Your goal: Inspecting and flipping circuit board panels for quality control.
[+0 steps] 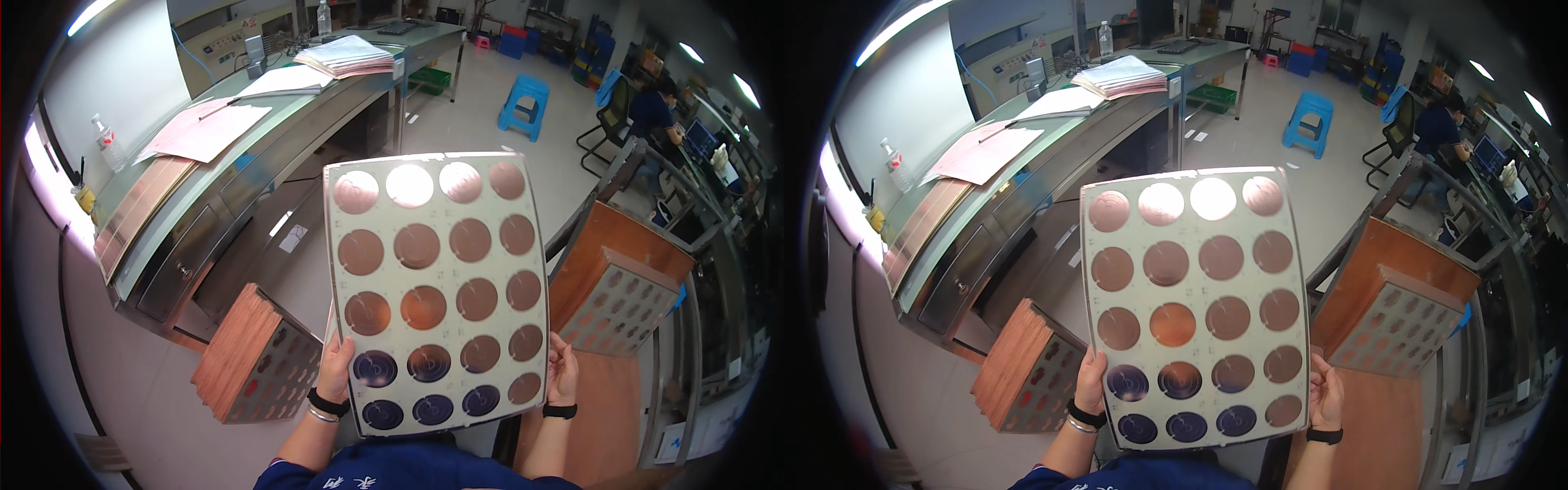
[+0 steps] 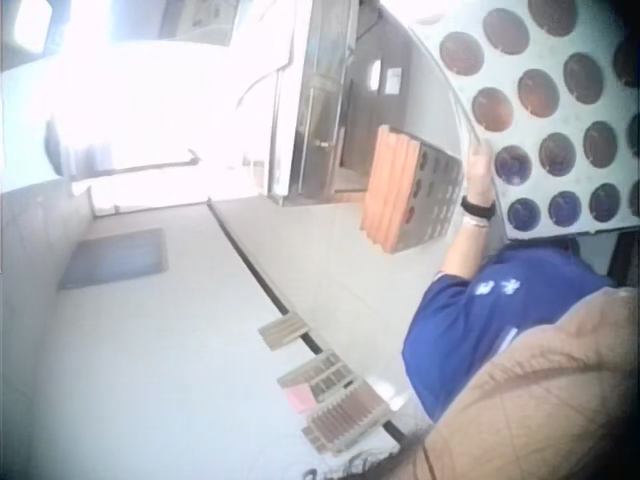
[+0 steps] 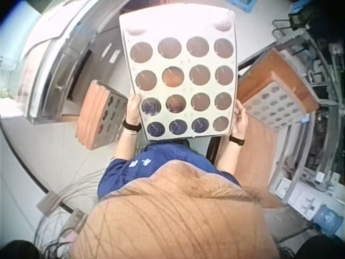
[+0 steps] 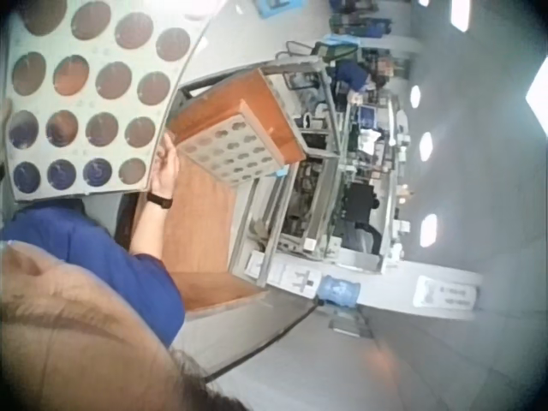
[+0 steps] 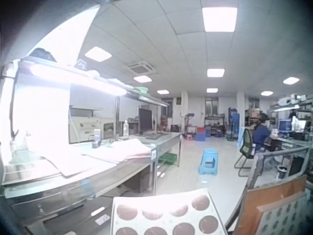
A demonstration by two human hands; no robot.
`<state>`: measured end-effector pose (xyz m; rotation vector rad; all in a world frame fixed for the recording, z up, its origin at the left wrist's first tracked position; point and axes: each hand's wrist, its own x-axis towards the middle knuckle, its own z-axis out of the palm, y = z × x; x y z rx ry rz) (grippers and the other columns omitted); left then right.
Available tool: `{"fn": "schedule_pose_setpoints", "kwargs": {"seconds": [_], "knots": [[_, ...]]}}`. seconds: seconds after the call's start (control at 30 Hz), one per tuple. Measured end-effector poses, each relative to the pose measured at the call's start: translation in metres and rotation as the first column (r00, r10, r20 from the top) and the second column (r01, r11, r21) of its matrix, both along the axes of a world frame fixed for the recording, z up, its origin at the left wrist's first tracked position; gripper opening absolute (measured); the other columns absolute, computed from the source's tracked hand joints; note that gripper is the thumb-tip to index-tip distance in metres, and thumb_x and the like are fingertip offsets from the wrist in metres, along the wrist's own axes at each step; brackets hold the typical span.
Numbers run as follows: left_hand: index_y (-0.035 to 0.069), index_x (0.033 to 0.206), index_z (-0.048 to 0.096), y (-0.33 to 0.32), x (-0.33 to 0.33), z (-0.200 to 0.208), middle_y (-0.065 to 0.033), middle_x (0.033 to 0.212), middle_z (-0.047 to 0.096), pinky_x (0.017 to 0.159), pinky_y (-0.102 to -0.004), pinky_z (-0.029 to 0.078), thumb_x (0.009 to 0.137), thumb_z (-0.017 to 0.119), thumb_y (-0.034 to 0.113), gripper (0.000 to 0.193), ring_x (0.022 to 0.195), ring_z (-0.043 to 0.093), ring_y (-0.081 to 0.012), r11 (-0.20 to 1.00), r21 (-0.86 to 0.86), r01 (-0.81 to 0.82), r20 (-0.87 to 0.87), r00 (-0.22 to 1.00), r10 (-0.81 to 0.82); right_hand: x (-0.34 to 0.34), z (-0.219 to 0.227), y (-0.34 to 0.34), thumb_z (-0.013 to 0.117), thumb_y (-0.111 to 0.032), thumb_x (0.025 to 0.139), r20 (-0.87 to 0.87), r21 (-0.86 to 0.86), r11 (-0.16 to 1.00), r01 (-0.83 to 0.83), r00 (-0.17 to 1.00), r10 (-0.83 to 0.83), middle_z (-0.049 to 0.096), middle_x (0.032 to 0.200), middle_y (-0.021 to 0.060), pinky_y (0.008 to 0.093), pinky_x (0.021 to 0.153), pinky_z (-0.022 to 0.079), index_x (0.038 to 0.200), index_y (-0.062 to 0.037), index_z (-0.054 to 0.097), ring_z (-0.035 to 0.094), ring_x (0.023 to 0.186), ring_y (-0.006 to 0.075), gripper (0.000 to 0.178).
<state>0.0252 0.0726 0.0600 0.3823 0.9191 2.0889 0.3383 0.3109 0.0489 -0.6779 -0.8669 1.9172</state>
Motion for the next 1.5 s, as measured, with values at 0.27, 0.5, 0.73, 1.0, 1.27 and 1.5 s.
{"fn": "schedule_pose_setpoints", "kwargs": {"seconds": [0.27,0.5,0.73,1.0,1.27,1.5], "knots": [[0.002,0.131,0.040,0.000,0.002,-0.015,-0.0061,0.121,0.053,0.090,-0.0276,0.043,0.093,0.052,0.022,0.045,0.106,0.052,-0.0127,0.987,-0.062,0.148,-0.062,0.986,-0.152,-0.003,0.017,-0.005,0.053,-0.027,0.092,0.357,0.264,0.956,-0.131,0.934,0.030,0.063,0.088,0.0006,0.0172,0.057,0.039,0.116,0.0044,0.054,0.053,0.071,0.0043,0.040],[0.002,0.132,0.040,0.000,0.001,-0.012,-0.0051,0.122,0.052,0.092,-0.0273,0.041,0.093,0.052,0.024,0.046,0.109,0.050,-0.0117,0.984,-0.073,0.163,-0.057,0.984,-0.167,0.000,0.019,-0.007,0.057,-0.029,0.090,0.380,0.250,0.956,-0.155,0.924,0.050,0.060,0.079,-0.0039,0.0147,0.052,0.034,0.110,0.0028,0.058,0.046,0.059,0.0005,0.037],[0.001,0.129,0.042,-0.001,0.001,-0.011,-0.0069,0.122,0.053,0.091,-0.0278,0.042,0.093,0.051,0.024,0.044,0.108,0.051,-0.0132,0.984,-0.096,0.153,-0.062,0.985,-0.159,0.010,0.011,-0.002,0.058,-0.030,0.089,0.448,0.297,0.921,-0.253,0.889,0.100,0.063,0.092,0.0002,0.0170,0.066,0.041,0.114,0.0032,0.055,0.054,0.076,0.0030,0.042],[0.001,0.129,0.041,-0.002,0.002,-0.010,-0.0081,0.120,0.053,0.089,-0.0279,0.044,0.093,0.051,0.023,0.044,0.104,0.053,-0.0139,0.986,-0.066,0.155,-0.012,0.988,-0.156,-0.004,0.021,-0.011,0.056,-0.019,0.090,0.369,0.274,0.942,-0.196,0.926,0.085,0.061,0.098,0.0014,0.0185,0.068,0.040,0.113,0.0028,0.055,0.052,0.080,0.0048,0.032],[-0.001,0.132,0.038,-0.001,0.000,-0.010,-0.0094,0.122,0.052,0.092,-0.0291,0.042,0.093,0.051,0.024,0.048,0.108,0.052,-0.0156,0.991,-0.083,0.107,-0.059,0.992,-0.112,0.001,0.016,-0.003,0.056,-0.018,0.091,0.353,0.275,0.930,-0.242,0.926,0.137,0.061,0.100,0.0025,0.0209,0.076,0.042,0.112,0.0034,0.056,0.054,0.086,0.0073,0.031],[-0.001,0.132,0.038,-0.004,0.000,-0.008,-0.0093,0.123,0.052,0.093,-0.0291,0.040,0.094,0.048,0.021,0.045,0.109,0.051,-0.0156,0.994,-0.085,0.064,-0.102,0.992,-0.073,-0.007,0.023,0.000,0.058,-0.022,0.090,0.315,0.288,0.915,-0.283,0.930,0.189,0.061,0.104,0.0041,0.0250,0.085,0.042,0.112,0.0029,0.057,0.054,0.095,0.0106,0.033]]}}
